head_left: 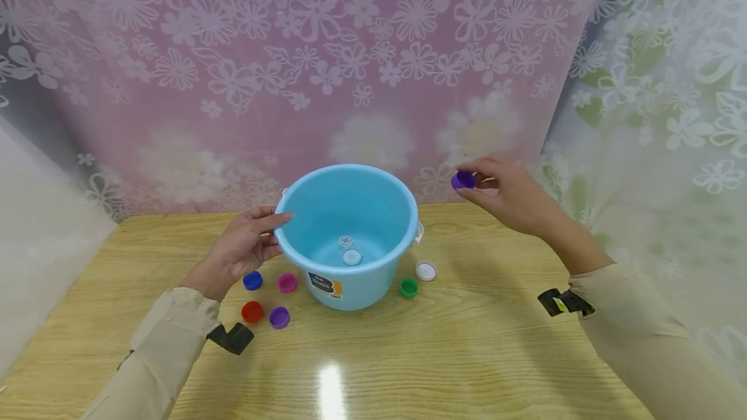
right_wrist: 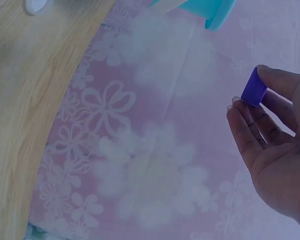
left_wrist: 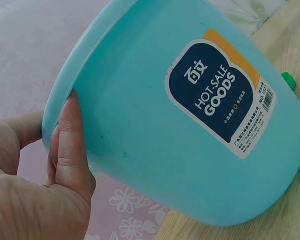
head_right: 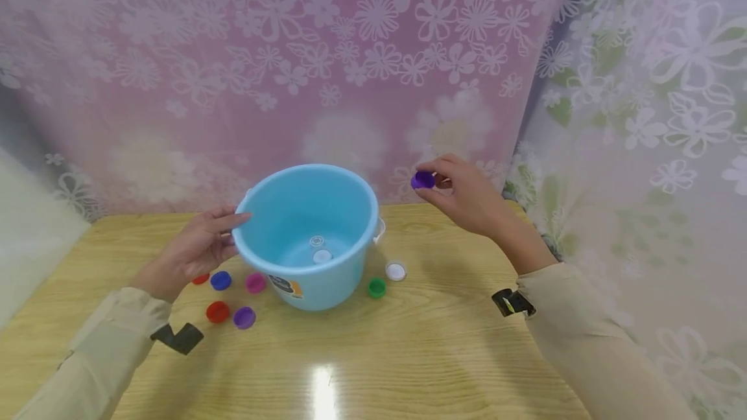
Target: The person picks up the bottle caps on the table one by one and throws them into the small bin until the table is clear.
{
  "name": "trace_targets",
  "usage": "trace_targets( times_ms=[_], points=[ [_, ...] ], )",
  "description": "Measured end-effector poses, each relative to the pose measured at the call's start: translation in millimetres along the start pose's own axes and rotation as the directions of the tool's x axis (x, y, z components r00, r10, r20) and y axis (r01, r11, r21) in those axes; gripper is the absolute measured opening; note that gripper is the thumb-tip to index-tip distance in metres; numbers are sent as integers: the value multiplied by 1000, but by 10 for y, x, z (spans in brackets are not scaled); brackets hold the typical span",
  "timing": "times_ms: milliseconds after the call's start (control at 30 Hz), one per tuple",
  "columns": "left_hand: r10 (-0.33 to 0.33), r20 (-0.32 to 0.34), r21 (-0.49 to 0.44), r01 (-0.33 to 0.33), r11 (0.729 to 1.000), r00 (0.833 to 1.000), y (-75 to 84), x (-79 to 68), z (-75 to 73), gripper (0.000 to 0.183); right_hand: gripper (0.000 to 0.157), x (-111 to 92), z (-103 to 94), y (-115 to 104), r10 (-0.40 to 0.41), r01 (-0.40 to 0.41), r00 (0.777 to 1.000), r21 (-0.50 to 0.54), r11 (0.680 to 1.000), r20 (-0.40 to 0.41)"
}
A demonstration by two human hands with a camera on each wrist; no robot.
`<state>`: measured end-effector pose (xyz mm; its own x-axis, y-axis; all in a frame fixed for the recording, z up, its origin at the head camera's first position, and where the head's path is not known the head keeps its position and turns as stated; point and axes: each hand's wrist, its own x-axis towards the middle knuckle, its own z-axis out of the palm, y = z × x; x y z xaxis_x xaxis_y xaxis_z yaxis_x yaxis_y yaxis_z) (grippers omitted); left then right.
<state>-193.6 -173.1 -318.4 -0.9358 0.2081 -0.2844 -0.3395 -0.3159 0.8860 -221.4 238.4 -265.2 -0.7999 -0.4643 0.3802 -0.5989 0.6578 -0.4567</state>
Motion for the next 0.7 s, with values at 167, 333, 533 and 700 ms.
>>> trace_targets(
  times_ms=[167, 333, 533, 700],
  points=[
    [4, 3, -5, -4, 1000, 1000, 2, -6, -9, 27, 35, 146, 43, -87, -18, 18, 1000, -15, 1000, -3],
    [3, 4, -5, -3, 1000, 1000, 8, -10, 5, 30, 35, 267, 126, -168, -35, 35, 999, 17, 999, -10],
    [6, 2, 3, -6, 1000, 1000, 2, -3, 5, 35, 37, 406, 252, -289, -25, 22, 999, 78, 997, 37],
    [3, -6, -1, -3, 1000, 1000, 0, -2, -2, 30, 38, 470, 390, -363, -18, 6, 996, 126, 992, 92]
  ],
)
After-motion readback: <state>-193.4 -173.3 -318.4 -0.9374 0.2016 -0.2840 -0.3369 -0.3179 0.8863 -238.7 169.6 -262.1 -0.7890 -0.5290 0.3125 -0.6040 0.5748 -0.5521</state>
